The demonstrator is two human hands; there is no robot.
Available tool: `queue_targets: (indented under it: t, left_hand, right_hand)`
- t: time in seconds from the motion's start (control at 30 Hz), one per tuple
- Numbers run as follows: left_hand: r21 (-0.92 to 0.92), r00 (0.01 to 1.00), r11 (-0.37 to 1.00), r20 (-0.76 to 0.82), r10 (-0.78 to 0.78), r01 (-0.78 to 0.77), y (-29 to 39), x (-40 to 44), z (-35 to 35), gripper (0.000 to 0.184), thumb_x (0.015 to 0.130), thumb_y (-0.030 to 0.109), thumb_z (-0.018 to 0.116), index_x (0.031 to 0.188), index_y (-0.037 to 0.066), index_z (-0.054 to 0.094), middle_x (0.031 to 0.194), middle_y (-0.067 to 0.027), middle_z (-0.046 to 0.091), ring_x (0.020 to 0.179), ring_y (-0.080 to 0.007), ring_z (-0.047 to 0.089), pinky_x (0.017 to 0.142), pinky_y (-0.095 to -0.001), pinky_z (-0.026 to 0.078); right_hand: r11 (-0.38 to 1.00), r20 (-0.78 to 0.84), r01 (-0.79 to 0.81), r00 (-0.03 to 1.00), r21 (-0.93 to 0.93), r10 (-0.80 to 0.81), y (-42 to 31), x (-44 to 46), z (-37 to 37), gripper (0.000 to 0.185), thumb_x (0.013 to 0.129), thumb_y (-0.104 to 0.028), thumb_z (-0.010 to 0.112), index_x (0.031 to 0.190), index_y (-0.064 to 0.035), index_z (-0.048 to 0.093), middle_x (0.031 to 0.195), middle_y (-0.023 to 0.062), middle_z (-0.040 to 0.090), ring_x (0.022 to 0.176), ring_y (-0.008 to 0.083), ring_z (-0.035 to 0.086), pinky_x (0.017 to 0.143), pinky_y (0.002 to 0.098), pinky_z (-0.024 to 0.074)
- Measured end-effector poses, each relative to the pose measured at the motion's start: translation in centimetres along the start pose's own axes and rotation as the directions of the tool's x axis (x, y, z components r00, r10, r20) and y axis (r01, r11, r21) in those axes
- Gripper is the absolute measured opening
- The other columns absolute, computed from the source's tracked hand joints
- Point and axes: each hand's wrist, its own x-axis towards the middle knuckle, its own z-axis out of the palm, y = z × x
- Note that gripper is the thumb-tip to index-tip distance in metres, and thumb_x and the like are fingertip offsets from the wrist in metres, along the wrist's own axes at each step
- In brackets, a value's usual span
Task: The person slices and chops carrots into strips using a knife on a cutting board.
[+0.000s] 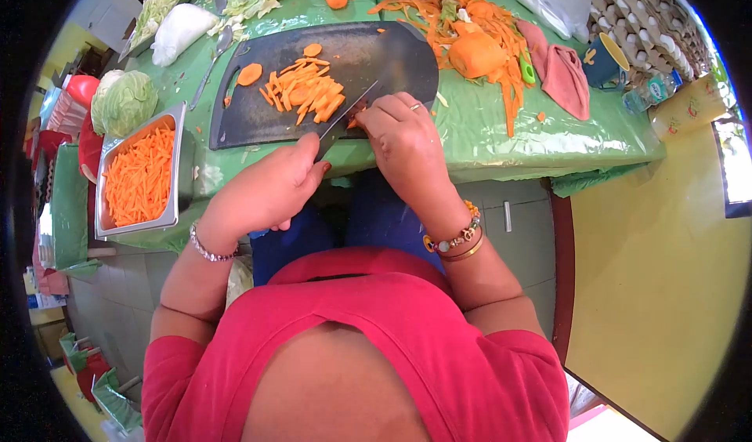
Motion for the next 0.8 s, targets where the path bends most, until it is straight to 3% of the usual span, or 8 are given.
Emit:
queue_targets:
  t: [0.13,0.2,0.23,0.3,0.4,0.5,0.63,0.8]
  left_hand:
    - [-0.005,0.998,0.999,0.023,-0.051,0.051,0.4,1.2,0.0,0.027,0.105,0.023,0.048,0.096,-0.001,0.038,0.066,-0.0188,0.057,0.043,-0.0258,0.059,0.041,-0.0395,0.046]
    - [0.2,0.97,0.966,-0.149,0.194,-0.163,-1.4,2.2,1.6,0.027,0.105,0.022,0.048,0.096,-0.002,0.039,0.067,-0.0209,0.059,0.044,-0.0294,0.06,0.042,-0.0415,0.047]
    - [0.207,0.967,0.963,-0.151,0.204,-0.171,-2.5,2.6,2.4,0.027,0.105,0.022,0.048,0.096,-0.002,0.039,0.067,-0.0209,0.059,0.044,-0.0294,0.06,0.042,-0.0415,0.047]
    - [0.415,0.822,0.847,-0.313,0.475,-0.332,-4.0,2.3,2.9,0.027,0.105,0.023,0.048,0.097,-0.002,0.04,0.07,-0.0224,0.06,0.044,-0.0325,0.059,0.043,-0.0431,0.048]
    - [0.23,0.942,0.949,-0.208,0.265,-0.216,-3.7,-0.3,2.0,0.027,0.105,0.024,0.048,0.096,0.0,0.04,0.07,-0.0207,0.06,0.042,-0.0297,0.058,0.044,-0.0424,0.047]
    - [0.146,0.969,0.983,-0.202,0.139,-0.11,-3.7,-1.4,1.7,0.026,0.105,0.025,0.047,0.097,0.001,0.039,0.07,-0.0192,0.06,0.042,-0.0266,0.058,0.044,-0.0414,0.046]
    - [0.095,0.969,0.989,-0.207,0.135,-0.117,-3.5,-1.6,2.2,0.026,0.106,0.025,0.047,0.098,0.001,0.039,0.069,-0.0184,0.06,0.041,-0.0241,0.058,0.043,-0.04,0.046]
    - [0.181,0.915,0.951,-0.276,0.294,-0.251,-2.6,-0.8,3.3,0.026,0.105,0.023,0.048,0.097,-0.001,0.038,0.064,-0.0191,0.059,0.042,-0.0278,0.058,0.044,-0.0413,0.047]
  right_hand:
    - [1.0,-0.017,0.02,1.0,-0.021,-0.02,0.1,-0.1,0.3,0.011,0.078,0.0,0.067,0.089,-0.0041,0.069,0.082,0.0097,0.061,0.081,0.0303,0.059,0.074,0.0405,0.0493]
    - [1.0,-0.026,0.018,0.999,-0.01,-0.019,0.1,-0.4,0.2,0.012,0.078,0.0,0.066,0.09,-0.0042,0.069,0.083,0.0092,0.061,0.082,0.03,0.06,0.075,0.0404,0.0495]
    - [1.0,-0.034,0.022,0.999,-0.018,-0.022,0.0,-0.5,0.2,0.012,0.078,0.0,0.066,0.09,-0.0042,0.069,0.083,0.0092,0.061,0.082,0.03,0.06,0.075,0.0404,0.0495]
    - [0.998,-0.014,0.03,0.999,-0.055,-0.031,-0.1,-0.6,0.1,0.014,0.079,0.0,0.065,0.092,-0.0044,0.068,0.085,0.0088,0.061,0.084,0.0301,0.06,0.077,0.0405,0.0495]
    - [0.997,0.022,0.008,1.0,-0.079,-0.007,-0.4,-0.8,-0.1,0.015,0.079,0.0,0.065,0.093,-0.0047,0.068,0.086,0.0086,0.061,0.087,0.0305,0.059,0.078,0.0407,0.0493]
    - [0.996,0.035,-0.015,0.999,-0.086,0.018,-0.8,-0.7,-0.5,0.015,0.08,0.001,0.064,0.093,-0.005,0.067,0.087,0.0089,0.061,0.088,0.0311,0.059,0.08,0.0408,0.0489]
    - [0.994,0.064,-0.056,0.996,-0.089,0.062,-1.3,-1.0,-1.3,0.015,0.081,0.001,0.065,0.094,-0.0051,0.067,0.089,0.009,0.062,0.089,0.0311,0.059,0.082,0.0404,0.0486]
    - [0.994,0.018,-0.001,1.0,-0.11,0.003,-1.3,-1.0,-1.0,0.013,0.081,-0.001,0.067,0.093,-0.0039,0.068,0.091,0.009,0.064,0.089,0.0302,0.059,0.081,0.0403,0.0491]
